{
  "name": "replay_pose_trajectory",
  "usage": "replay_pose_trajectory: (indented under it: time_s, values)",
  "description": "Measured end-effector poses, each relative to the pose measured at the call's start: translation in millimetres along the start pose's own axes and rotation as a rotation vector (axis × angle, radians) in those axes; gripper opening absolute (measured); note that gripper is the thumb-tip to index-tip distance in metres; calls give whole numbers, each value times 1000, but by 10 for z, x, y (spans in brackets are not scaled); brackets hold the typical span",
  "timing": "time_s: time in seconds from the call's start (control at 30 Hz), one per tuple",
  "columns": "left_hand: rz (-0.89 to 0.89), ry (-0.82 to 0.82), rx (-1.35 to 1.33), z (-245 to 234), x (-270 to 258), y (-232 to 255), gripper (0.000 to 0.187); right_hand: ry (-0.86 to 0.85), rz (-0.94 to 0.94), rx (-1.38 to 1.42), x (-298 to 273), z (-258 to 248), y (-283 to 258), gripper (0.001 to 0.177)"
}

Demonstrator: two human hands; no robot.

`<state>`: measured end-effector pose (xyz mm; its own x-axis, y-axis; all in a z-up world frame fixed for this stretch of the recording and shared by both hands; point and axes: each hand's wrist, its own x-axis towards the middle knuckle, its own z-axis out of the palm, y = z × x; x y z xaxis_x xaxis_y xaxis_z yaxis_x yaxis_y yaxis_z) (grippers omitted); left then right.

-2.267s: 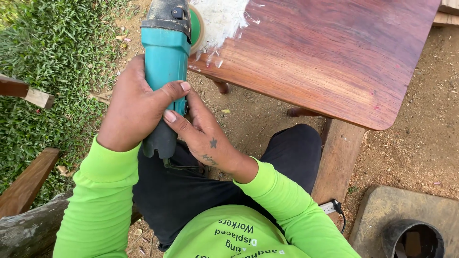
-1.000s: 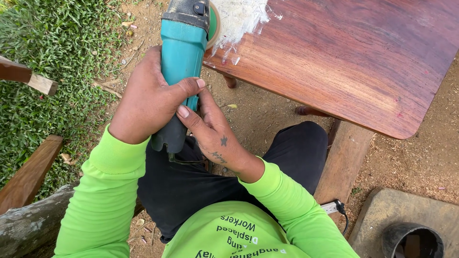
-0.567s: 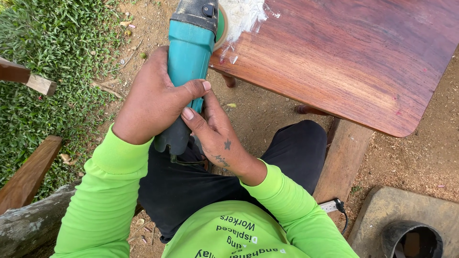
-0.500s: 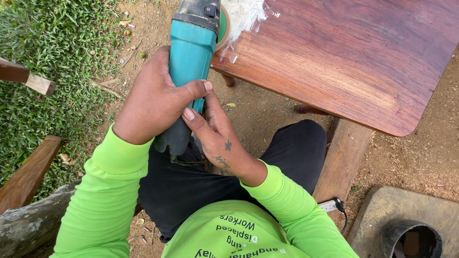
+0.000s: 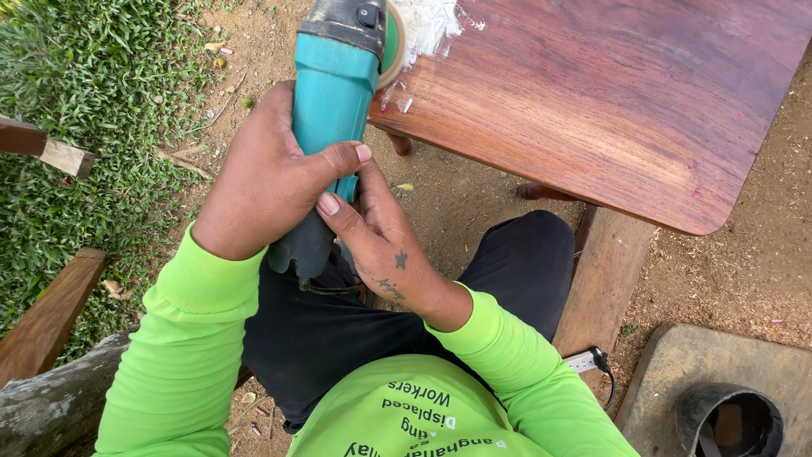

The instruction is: Sanding a wooden surface using a power sander.

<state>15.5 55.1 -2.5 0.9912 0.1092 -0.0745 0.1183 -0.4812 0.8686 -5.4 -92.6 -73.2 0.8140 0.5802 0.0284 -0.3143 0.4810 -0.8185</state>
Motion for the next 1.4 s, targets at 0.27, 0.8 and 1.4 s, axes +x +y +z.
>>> replay_pose_trajectory:
  time_s: [0.27, 0.8, 1.4]
  values:
    - [14, 72, 0, -211, 13, -85, 44, -92, 63, -59, 232, 54, 41, 63]
    - [-7, 88, 24, -257, 100, -215, 46, -110, 24, -25, 366, 10, 217, 65]
    - [18, 15, -74, -100, 196, -102, 43, -31, 33, -9, 293, -99, 125, 69]
